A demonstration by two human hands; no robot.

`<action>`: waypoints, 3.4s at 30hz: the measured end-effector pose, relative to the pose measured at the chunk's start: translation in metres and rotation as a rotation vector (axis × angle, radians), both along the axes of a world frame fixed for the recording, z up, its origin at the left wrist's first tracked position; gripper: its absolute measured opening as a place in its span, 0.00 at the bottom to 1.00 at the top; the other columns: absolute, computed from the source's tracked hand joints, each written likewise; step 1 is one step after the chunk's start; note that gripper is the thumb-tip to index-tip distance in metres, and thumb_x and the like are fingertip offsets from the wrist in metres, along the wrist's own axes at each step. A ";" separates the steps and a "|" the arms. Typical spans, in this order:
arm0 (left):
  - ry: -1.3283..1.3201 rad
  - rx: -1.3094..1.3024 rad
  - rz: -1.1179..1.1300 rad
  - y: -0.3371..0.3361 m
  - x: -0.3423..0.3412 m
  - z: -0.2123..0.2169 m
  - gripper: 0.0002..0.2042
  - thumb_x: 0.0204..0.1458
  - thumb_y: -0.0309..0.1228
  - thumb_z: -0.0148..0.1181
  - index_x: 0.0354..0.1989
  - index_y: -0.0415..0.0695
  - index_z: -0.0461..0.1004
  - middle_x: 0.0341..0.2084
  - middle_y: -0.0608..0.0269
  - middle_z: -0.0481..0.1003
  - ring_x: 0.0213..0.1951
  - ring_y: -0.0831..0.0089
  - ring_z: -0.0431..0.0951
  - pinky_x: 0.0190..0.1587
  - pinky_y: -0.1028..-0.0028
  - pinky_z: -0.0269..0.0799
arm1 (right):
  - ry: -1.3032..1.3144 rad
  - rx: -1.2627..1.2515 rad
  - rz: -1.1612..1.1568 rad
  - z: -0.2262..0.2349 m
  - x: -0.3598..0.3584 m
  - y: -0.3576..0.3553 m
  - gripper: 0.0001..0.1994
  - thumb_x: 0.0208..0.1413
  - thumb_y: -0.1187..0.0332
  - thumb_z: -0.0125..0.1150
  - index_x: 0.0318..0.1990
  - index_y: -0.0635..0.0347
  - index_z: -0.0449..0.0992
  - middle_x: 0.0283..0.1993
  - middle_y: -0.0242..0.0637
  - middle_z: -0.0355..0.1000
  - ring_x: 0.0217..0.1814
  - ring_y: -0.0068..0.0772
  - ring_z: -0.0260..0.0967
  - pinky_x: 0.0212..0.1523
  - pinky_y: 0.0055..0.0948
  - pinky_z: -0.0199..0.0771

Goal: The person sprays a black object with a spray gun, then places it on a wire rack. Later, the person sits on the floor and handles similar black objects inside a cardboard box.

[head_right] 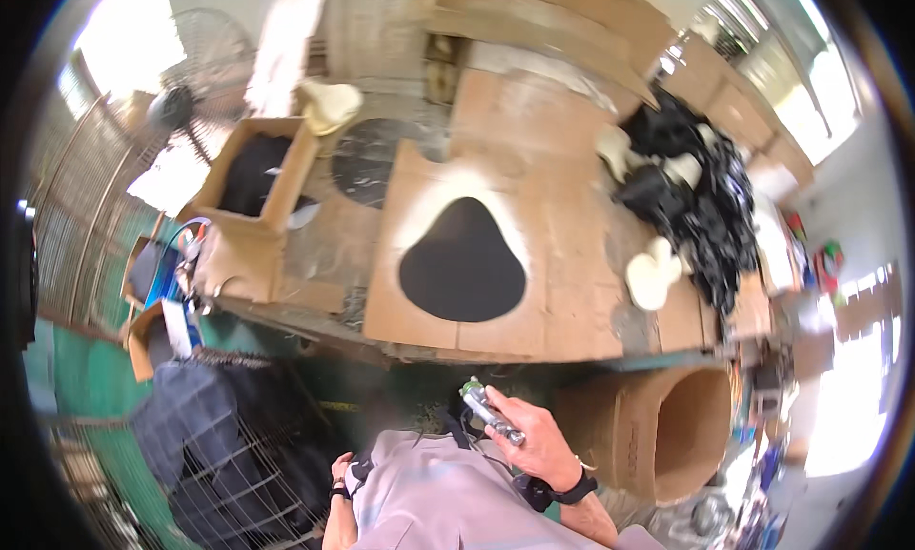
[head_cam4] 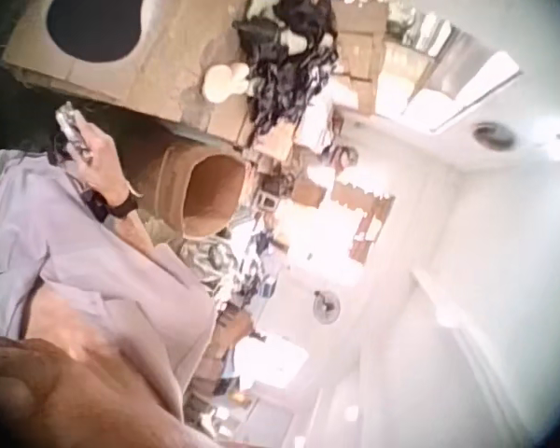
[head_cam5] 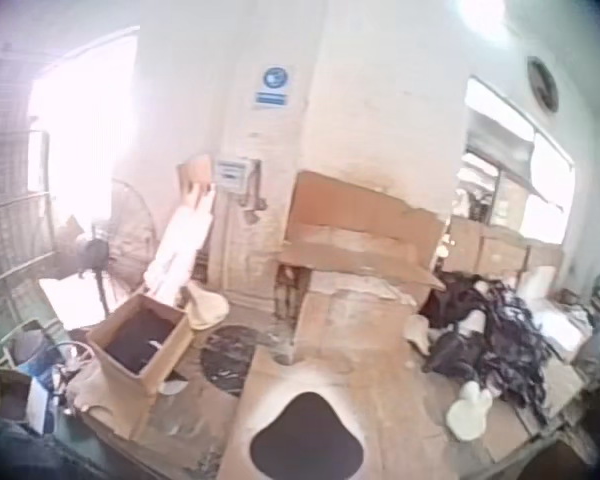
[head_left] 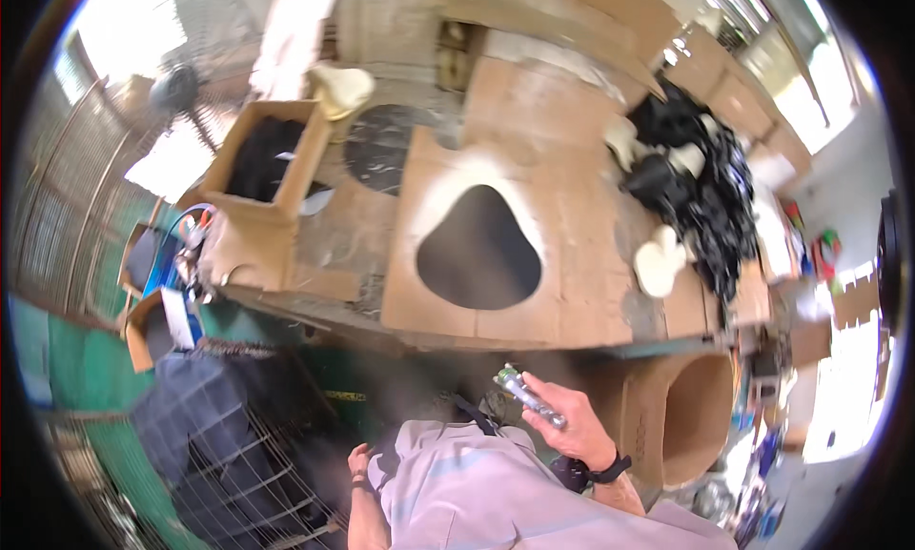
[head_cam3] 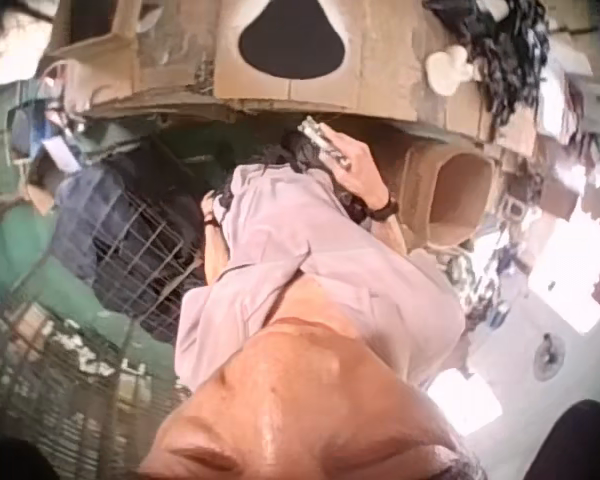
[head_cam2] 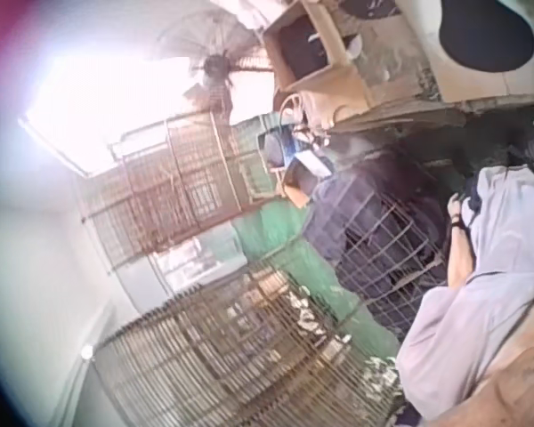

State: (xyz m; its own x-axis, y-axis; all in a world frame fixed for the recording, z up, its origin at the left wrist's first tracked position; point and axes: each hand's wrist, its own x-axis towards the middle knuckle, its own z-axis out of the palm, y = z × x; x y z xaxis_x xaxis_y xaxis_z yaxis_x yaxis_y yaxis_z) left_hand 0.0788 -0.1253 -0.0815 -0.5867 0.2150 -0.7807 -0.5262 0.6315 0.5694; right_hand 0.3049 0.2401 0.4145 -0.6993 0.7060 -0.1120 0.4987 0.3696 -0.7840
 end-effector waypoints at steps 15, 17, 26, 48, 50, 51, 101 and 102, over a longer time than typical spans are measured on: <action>-0.186 0.057 -0.103 0.121 -0.093 0.087 0.20 0.55 0.23 0.53 0.59 0.41 0.69 0.41 0.51 0.79 0.34 0.62 0.81 0.32 0.62 0.78 | 0.044 0.109 -0.367 0.031 0.078 -0.003 0.26 0.47 0.80 0.67 0.57 0.68 0.73 0.42 0.52 0.77 0.39 0.50 0.77 0.43 0.33 0.76; -0.102 -0.012 -0.229 0.133 -0.086 0.088 0.20 0.59 0.26 0.50 0.61 0.41 0.67 0.46 0.46 0.78 0.40 0.55 0.81 0.39 0.55 0.80 | 0.085 0.137 -0.397 0.030 0.073 0.004 0.26 0.47 0.80 0.67 0.57 0.68 0.73 0.41 0.51 0.77 0.38 0.49 0.77 0.42 0.33 0.76; -0.265 0.134 -0.203 0.091 -0.065 0.040 0.23 0.48 0.21 0.58 0.56 0.39 0.71 0.35 0.40 0.78 0.36 0.53 0.81 0.34 0.58 0.79 | 0.048 0.040 -0.315 0.030 0.088 0.012 0.25 0.48 0.79 0.67 0.57 0.68 0.73 0.43 0.49 0.77 0.39 0.41 0.76 0.44 0.29 0.74; -0.619 0.160 0.054 0.112 -0.068 0.034 0.08 0.61 0.35 0.46 0.32 0.49 0.71 0.22 0.62 0.70 0.24 0.63 0.71 0.21 0.63 0.66 | 0.215 0.161 -0.460 0.017 0.060 0.037 0.26 0.49 0.80 0.65 0.59 0.67 0.72 0.41 0.49 0.78 0.37 0.43 0.77 0.40 0.30 0.76; -0.343 0.041 -0.102 0.129 -0.048 0.064 0.08 0.59 0.29 0.50 0.43 0.42 0.73 0.30 0.56 0.76 0.29 0.61 0.77 0.26 0.63 0.72 | 0.223 0.246 -0.519 0.010 0.062 0.041 0.26 0.49 0.80 0.65 0.59 0.67 0.72 0.40 0.48 0.78 0.36 0.42 0.77 0.40 0.30 0.76; -0.200 -0.019 -0.172 0.134 -0.042 0.078 0.11 0.58 0.26 0.52 0.48 0.39 0.74 0.35 0.53 0.79 0.31 0.60 0.80 0.28 0.62 0.76 | 0.218 0.246 -0.537 0.009 0.065 0.041 0.25 0.50 0.80 0.65 0.59 0.68 0.72 0.38 0.47 0.77 0.34 0.41 0.76 0.38 0.31 0.75; 0.148 0.238 -0.502 0.254 -0.076 0.111 0.15 0.57 0.23 0.51 0.52 0.41 0.74 0.37 0.61 0.80 0.31 0.74 0.79 0.28 0.75 0.75 | 0.154 0.080 -0.594 0.022 0.091 -0.017 0.24 0.48 0.80 0.65 0.57 0.69 0.74 0.39 0.49 0.77 0.35 0.37 0.76 0.39 0.29 0.73; 0.213 0.273 -0.534 0.280 -0.075 0.118 0.14 0.58 0.25 0.54 0.52 0.42 0.74 0.37 0.62 0.80 0.31 0.75 0.78 0.29 0.76 0.75 | 0.141 0.067 -0.655 0.023 0.097 -0.017 0.24 0.48 0.80 0.65 0.57 0.69 0.74 0.39 0.48 0.77 0.34 0.35 0.76 0.38 0.29 0.73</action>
State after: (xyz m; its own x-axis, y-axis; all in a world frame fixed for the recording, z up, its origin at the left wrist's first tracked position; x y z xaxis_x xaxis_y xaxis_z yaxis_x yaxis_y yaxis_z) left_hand 0.0035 0.1549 0.0362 -0.4798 0.6958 -0.5344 -0.0366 0.5927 0.8046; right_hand 0.4022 0.2227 0.4375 -0.1291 0.9916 0.0074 0.5309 0.0754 -0.8441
